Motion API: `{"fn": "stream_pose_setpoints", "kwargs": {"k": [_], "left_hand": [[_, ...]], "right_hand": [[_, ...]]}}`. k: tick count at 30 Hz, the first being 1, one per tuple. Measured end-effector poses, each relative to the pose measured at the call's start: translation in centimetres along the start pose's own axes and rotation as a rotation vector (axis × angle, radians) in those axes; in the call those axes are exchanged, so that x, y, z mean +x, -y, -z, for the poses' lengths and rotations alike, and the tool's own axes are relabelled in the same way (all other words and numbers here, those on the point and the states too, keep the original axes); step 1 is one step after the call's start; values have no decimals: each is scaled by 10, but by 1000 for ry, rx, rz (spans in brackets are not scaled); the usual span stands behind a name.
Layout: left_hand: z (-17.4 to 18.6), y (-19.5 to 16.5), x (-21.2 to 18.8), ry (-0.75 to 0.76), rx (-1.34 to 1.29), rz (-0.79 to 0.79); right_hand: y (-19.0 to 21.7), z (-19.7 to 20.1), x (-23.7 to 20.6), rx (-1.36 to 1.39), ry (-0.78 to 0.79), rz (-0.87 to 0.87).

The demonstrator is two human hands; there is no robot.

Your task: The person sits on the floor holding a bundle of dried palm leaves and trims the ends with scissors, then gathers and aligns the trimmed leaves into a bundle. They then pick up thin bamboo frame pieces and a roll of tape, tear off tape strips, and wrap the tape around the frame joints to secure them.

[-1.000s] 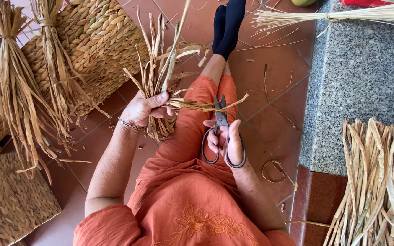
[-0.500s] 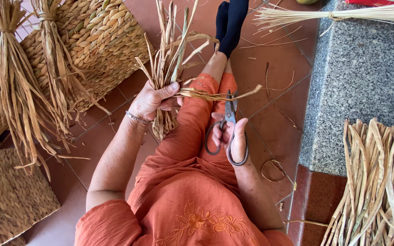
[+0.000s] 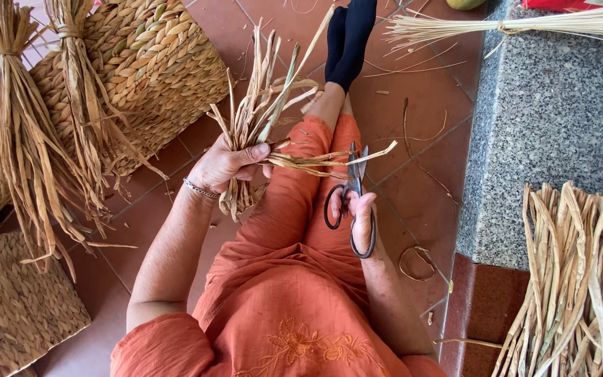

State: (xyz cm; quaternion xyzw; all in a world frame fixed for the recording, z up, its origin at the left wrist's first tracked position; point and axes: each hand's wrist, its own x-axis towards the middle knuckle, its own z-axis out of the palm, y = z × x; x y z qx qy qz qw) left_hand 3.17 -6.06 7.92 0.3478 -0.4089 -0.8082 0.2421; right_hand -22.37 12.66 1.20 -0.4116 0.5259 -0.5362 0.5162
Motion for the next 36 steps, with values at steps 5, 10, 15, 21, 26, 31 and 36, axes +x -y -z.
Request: {"fn": "stream_pose_setpoints", "kwargs": {"k": [5, 10, 15, 21, 26, 31, 36], "left_hand": [[-3, 0, -3, 15, -26, -19], [-5, 0, -3, 25, -31, 10], [-5, 3, -3, 71, -42, 57], [-5, 5, -4, 34, -54, 38], [-3, -6, -5, -70, -52, -82], [-11, -21, 0, -87, -113, -91], [-23, -31, 4, -103, -88, -100]], "right_hand": [[4, 0, 0, -18, 25, -10], [15, -9, 1, -42, 46, 50], [16, -10, -2, -34, 15, 20], [3, -10, -7, 71, -75, -33], [-4, 12, 8, 78, -203, -165], [-7, 16, 24, -716, -158, -2], [-1, 2, 33, -1240, -209, 282]]}}
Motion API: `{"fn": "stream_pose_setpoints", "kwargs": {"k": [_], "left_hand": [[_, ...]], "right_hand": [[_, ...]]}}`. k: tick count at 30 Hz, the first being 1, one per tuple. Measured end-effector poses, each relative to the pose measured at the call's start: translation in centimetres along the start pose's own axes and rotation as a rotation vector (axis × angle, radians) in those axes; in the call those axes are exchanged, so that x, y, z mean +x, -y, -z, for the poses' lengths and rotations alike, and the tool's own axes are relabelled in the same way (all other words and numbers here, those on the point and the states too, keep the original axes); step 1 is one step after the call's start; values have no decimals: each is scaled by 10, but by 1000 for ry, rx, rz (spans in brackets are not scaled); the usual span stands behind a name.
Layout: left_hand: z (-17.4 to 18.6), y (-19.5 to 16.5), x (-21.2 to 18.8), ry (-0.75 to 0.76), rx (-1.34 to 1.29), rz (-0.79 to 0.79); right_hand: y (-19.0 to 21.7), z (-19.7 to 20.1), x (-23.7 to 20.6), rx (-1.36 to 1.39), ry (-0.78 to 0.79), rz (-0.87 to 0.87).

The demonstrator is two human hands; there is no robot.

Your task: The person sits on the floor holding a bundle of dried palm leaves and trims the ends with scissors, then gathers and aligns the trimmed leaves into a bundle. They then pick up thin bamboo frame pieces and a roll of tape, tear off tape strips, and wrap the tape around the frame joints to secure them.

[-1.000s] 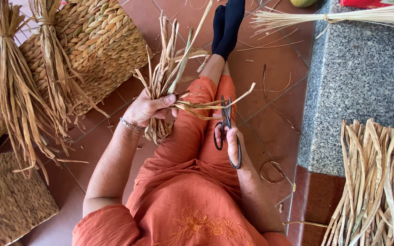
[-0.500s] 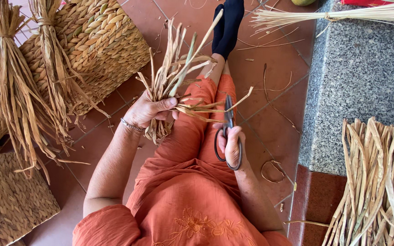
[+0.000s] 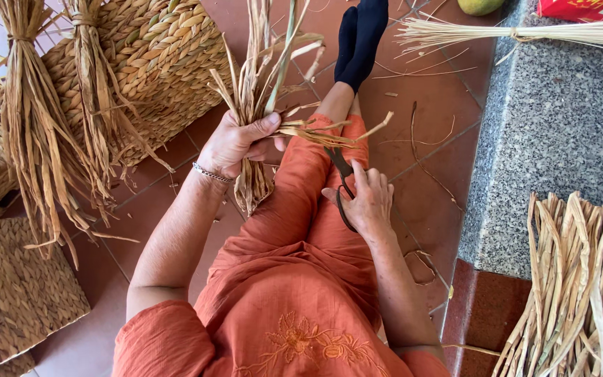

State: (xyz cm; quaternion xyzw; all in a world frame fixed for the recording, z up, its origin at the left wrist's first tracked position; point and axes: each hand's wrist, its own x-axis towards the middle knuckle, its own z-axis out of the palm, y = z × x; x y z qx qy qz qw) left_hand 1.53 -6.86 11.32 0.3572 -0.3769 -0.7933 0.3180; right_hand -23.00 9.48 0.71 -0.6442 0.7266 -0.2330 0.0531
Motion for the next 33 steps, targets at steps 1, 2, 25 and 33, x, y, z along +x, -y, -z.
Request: {"fn": "stream_pose_setpoints", "kwargs": {"k": [1, 2, 25, 33], "left_hand": [[-1, -1, 0, 4, -9, 2], [-3, -1, 1, 9, -17, 5], [-10, -2, 13, 51, -80, 45], [4, -30, -3, -135, 148, -164]], "right_hand": [[2, 0, 4, -18, 16, 4], [4, 0, 8, -37, 31, 7], [1, -49, 44, 109, 168, 25], [-62, -54, 11, 88, 130, -354]]}}
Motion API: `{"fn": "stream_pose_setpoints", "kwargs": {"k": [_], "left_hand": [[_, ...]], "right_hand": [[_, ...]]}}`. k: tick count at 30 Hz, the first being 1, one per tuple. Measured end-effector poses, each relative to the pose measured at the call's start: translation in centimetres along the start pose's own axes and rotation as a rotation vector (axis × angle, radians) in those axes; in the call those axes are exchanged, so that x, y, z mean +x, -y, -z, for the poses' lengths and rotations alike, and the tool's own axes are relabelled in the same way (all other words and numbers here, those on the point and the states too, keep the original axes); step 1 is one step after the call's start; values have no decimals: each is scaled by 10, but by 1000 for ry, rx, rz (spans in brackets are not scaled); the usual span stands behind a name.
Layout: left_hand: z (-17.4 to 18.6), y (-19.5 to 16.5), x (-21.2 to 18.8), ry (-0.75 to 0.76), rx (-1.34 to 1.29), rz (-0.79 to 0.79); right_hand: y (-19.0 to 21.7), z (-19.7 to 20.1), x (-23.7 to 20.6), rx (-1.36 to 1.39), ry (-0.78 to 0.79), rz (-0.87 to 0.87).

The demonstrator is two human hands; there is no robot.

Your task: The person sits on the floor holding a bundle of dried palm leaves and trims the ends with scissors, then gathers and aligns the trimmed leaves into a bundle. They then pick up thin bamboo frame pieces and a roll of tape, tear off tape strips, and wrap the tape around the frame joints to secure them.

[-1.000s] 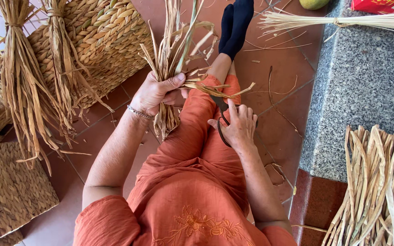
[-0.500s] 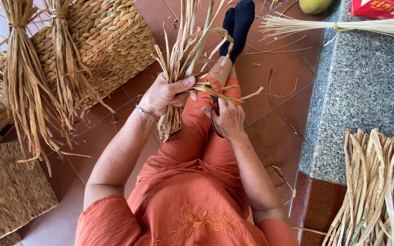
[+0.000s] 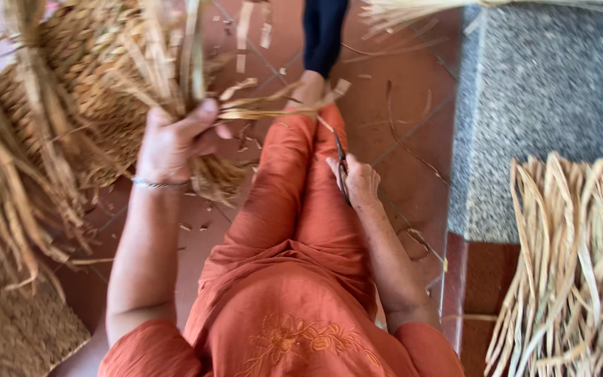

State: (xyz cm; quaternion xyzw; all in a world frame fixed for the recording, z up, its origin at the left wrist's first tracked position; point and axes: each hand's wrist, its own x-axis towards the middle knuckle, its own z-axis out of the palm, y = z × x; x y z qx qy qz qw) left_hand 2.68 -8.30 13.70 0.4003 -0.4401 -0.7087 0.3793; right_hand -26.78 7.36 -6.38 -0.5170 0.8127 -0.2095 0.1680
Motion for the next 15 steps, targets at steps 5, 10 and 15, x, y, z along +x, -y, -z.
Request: {"fn": "stream_pose_setpoints", "kwargs": {"k": [5, 10, 15], "left_hand": [[-8, -2, 2, 43, 12, 20], [-36, 12, 12, 55, 245, 105], [-55, 28, 22, 150, 400, 1]], "right_hand": [[-76, 12, -28, 16, -53, -307], [-154, 37, -79, -163, 13, -409], [-224, 74, -124, -147, -231, -469]]}}
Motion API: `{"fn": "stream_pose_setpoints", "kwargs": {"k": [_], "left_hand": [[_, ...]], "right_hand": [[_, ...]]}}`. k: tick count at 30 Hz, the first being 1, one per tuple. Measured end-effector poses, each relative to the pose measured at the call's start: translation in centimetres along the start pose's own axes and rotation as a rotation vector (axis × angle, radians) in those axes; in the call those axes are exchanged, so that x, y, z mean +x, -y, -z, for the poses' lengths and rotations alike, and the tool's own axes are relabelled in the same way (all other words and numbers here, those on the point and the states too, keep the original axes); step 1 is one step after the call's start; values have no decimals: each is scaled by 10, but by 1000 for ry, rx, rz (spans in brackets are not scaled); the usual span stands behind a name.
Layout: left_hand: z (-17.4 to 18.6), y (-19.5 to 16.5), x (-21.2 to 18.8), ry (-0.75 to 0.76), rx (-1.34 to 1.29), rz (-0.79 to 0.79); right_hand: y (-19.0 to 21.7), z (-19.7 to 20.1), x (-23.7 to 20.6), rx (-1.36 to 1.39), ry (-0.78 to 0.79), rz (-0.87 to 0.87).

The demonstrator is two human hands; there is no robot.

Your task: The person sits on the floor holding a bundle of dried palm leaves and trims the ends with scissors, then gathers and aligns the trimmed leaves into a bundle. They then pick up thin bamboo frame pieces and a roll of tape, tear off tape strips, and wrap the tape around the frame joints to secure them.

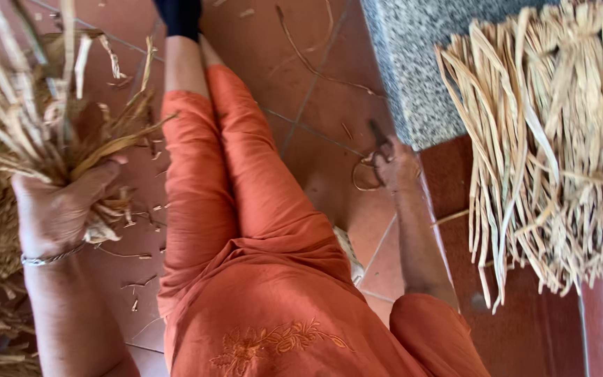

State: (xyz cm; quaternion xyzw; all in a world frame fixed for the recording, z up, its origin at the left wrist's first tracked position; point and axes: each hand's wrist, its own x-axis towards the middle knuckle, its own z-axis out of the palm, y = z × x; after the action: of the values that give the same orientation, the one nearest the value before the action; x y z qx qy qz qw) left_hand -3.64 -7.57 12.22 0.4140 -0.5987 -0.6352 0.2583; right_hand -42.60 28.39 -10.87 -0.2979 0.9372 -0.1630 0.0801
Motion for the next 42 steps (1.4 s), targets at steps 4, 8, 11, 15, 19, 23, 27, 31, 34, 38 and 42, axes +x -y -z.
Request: {"fn": "stream_pose_setpoints", "kwargs": {"k": [4, 8, 11, 15, 19, 23, 27, 31, 34, 38, 42], "left_hand": [[-12, 5, 10, 21, 198, 8], [-25, 12, 17, 14, 293, 80], [-29, 20, 21, 59, 337, 124], [-24, 36, 23, 45, 295, 158], [-11, 43, 23, -51, 247, 159], [-8, 40, 19, -85, 223, 111], [-23, 32, 18, -97, 218, 46], [-32, 17, 29, -54, 91, -16], [-33, 1, 36, 38, 43, -75], [-47, -14, 45, 202, 26, -4], [-88, -3, 66, 271, 50, -20]], "right_hand": [[-54, 22, 11, 113, -272, -34], [-97, 40, 31, 36, -226, -66], [-116, 41, 43, -22, -230, -39], [-126, 33, 51, -34, -202, -90], [-121, 23, 56, -167, -296, -27], [-108, 16, 49, -292, -393, 54], [-62, 3, 25, -15, -335, 220], [41, -4, 1, 523, 43, 194], [135, 5, -16, 752, 261, 256], [249, 1, -30, 1119, 584, 603], [321, -41, -46, 1529, 717, 639]]}}
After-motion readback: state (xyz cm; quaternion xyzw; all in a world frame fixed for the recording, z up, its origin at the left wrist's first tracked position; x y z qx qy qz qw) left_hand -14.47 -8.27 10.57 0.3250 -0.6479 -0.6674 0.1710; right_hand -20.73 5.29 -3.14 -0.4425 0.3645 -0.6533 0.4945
